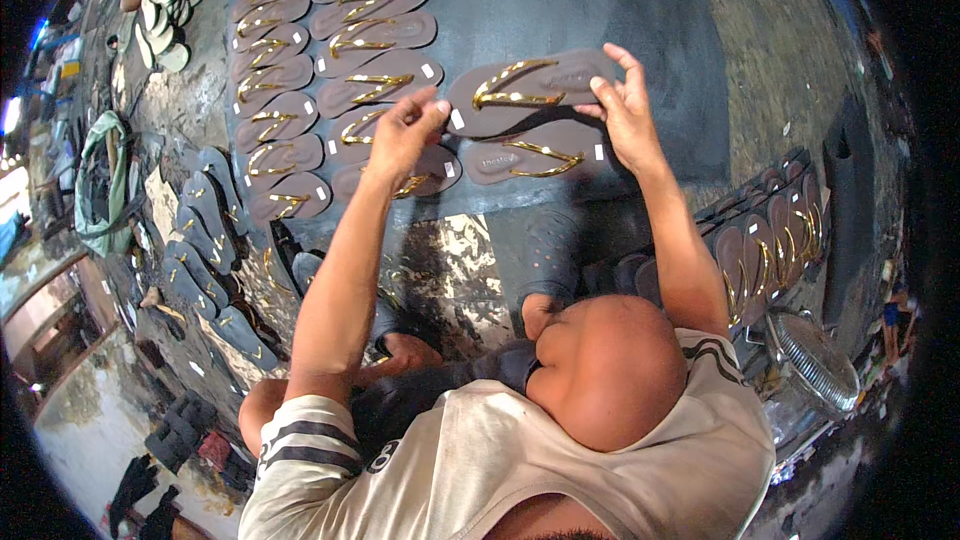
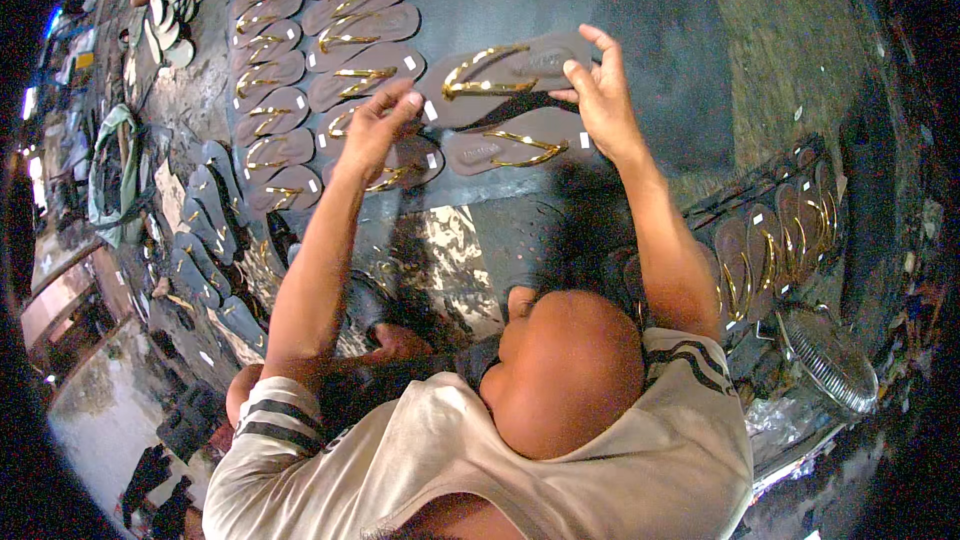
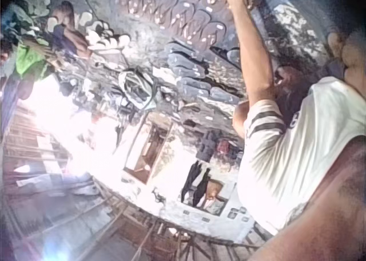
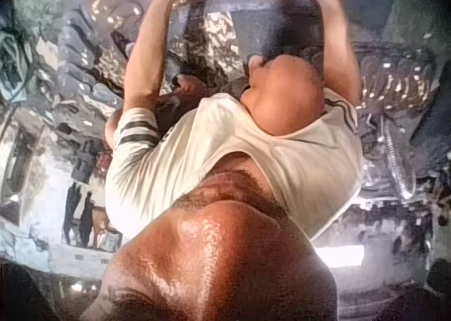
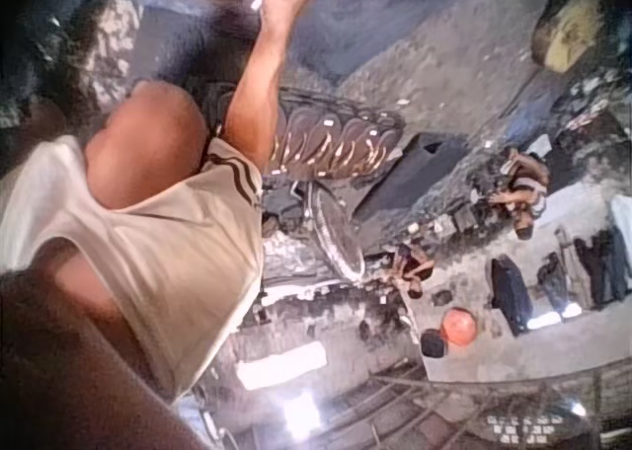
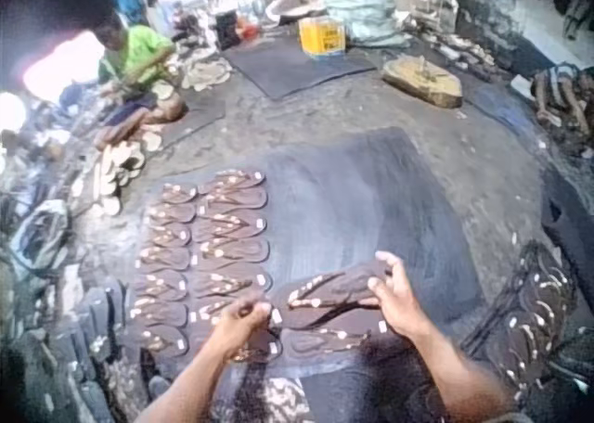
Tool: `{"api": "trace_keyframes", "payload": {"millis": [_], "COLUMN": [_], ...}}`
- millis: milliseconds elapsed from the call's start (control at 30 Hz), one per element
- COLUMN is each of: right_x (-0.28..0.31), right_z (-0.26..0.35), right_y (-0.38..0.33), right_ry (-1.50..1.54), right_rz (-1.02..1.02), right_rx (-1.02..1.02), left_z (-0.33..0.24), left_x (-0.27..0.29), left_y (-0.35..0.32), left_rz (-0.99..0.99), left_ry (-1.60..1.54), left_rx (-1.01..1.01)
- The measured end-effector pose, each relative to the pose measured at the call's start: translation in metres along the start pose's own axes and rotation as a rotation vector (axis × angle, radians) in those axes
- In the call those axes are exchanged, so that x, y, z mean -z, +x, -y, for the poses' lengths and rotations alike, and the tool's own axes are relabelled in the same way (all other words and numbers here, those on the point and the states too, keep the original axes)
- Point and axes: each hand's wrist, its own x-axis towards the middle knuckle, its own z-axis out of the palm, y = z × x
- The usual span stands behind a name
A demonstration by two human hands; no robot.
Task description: The person sits on the floor and repeatedly picks up flip-flop soles and straps, attaching them together by hand. They place the assembled pairs onto a growing pile on the floor. The person briefly stands and walks around before returning to the task.
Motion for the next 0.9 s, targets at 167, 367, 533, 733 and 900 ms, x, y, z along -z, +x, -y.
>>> {"api": "trace_keyframes", "payload": {"millis": [167, 367, 533, 733, 900], "right_x": [0.010, 0.027, 0.043, 0.040, 0.093], "right_z": [-0.040, -0.068, -0.071, -0.065, -0.048], "right_y": [0.009, 0.012, 0.013, 0.045, -0.028], "right_ry": [0.052, -0.230, -0.928, -1.105, -0.663], "right_rz": [-0.062, -0.050, -0.109, 0.105, -0.338], "right_rx": [-0.109, -0.097, 0.181, 0.207, -0.039], "left_z": [0.032, 0.039, 0.045, 0.037, -0.032], "left_x": [-0.015, -0.022, -0.024, 0.022, 0.204], "left_y": [0.020, 0.024, 0.028, 0.048, -0.036], "left_rz": [-0.028, -0.134, -0.128, 0.183, -0.159], "left_ry": [0.129, 0.493, 0.594, 0.975, 0.905], "left_rx": [0.085, -0.042, -0.178, -0.270, -0.424]}}
